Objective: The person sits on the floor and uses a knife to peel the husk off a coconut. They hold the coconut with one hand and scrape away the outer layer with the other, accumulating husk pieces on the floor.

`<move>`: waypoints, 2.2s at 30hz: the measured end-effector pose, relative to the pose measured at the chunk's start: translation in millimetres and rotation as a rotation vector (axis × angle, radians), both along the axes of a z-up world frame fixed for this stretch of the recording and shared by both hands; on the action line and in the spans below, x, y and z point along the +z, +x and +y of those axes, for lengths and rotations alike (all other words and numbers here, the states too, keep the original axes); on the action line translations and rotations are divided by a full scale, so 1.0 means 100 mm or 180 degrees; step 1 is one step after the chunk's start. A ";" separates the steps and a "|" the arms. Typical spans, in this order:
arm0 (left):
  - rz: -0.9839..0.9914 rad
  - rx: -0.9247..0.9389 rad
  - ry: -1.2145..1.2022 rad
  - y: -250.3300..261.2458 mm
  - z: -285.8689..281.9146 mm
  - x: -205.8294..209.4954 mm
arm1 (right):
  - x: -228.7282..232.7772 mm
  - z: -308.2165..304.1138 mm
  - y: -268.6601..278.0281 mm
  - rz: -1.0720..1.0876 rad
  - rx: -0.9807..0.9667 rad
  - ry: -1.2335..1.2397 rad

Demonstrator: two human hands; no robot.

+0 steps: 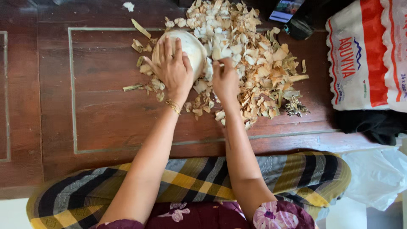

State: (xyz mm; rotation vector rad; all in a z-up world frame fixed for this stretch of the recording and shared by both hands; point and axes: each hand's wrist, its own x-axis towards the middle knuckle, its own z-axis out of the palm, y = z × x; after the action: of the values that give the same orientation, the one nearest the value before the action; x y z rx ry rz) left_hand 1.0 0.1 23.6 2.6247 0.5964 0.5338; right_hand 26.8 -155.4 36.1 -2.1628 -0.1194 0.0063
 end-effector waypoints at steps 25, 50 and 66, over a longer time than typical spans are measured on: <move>-0.0532 -0.0147 0.0526 0.05 0.00 -0.10 | -0.06 0.15 0.19 -0.0931 -0.0101 -0.0735; -0.0547 -0.0027 0.0503 0.05 -0.07 -0.06 | 0.02 0.23 0.04 -0.0559 -0.0140 -0.0587; -0.0520 -0.0021 0.0682 0.11 -0.05 -0.16 | -0.43 0.07 0.22 0.0214 0.0081 -0.0587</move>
State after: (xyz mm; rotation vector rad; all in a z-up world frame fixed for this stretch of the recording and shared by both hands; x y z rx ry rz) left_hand 11.9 -4.9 7.4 2.7439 0.5034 0.8429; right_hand 48.9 -148.2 -7.0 -2.3423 -0.1114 0.1084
